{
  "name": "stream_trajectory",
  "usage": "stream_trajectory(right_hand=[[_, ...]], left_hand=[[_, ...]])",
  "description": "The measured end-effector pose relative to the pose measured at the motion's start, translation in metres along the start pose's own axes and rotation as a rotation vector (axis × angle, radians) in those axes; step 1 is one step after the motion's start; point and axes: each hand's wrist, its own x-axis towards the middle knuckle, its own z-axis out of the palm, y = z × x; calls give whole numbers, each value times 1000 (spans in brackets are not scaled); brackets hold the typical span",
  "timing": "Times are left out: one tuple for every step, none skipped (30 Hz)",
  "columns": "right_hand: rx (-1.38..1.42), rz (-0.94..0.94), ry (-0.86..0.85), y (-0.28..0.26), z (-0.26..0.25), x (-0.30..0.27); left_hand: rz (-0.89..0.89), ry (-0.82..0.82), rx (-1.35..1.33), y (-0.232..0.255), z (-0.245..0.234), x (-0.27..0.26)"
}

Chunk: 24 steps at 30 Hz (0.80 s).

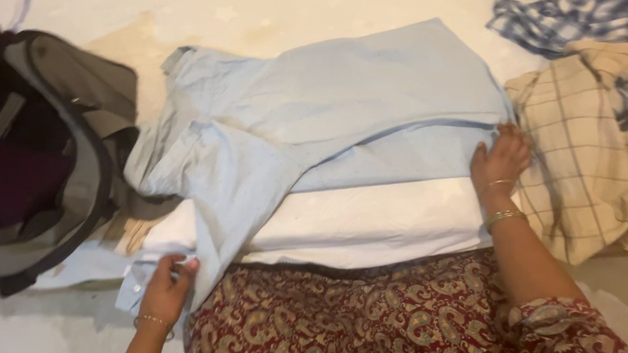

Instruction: The person is folding a light blue shirt by hand on a bed, smoothing the fabric and folding the sides and sleeves inward.

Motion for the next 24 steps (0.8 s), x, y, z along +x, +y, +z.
stream_trajectory(right_hand=[[12,-10,-8,-2,0,-1],[6,-11,0,-1,-2,-2],[0,-13,7,-1,-2,-3],[5,-15,6,-1,-3,-4],[20,-30,13,0,-4,-5],[32,-42,21,1,-4,-7],[35,-42,19,2,-4,-8],[46,-33,6,3,-4,-8],[58,-23,-6,3,-4,-8],[60,-26,-6,3,-3,-7],[48,-27,-2,3,-2,-8],[36,-28,4,3,-2,-9],[38,-30,5,4,-1,-9],[31,-42,19,4,-1,-10],[25,-53,34,3,-1,-10],[26,-53,34,3,-1,-10],[21,-62,45,2,-1,-11],[13,-70,55,2,-1,-11],[10,-70,54,2,0,-10],[17,-72,59,2,0,-10],[24,-75,64,2,-1,-10],[18,-71,64,2,-1,-11],[19,-79,71,2,-1,-12],[18,-91,79,2,-1,-10]], left_hand=[[-96,-137,-26,-11,-5,-8],[-104,-131,-24,-18,-5,-14],[-99,-183,0,-24,-3,-20],[-89,-238,23,-27,-2,-22],[-92,-234,24,-30,-4,-20],[-11,-214,82,-30,-4,-17],[69,-193,140,-28,-4,-15],[67,-194,140,-22,-4,-11],[56,-274,206,-13,-6,-5],[46,-351,270,1,-9,2],[44,-348,269,18,-12,7],[-58,-497,149,38,-14,13],[-159,-644,25,60,-17,21],[-108,-627,-152,81,-21,32],[-56,-606,-329,101,-24,47],[-2,-597,-448,124,-24,71],[157,-582,-627,143,-25,97],[170,-465,-712,165,-20,127],[313,-255,-741,182,-18,154],[350,-219,-1085,208,-10,189],[389,-166,-1126,222,-8,211],[432,-115,-1167,234,-2,232],[431,-122,-1168,237,6,247],[416,16,-999,237,21,259]])
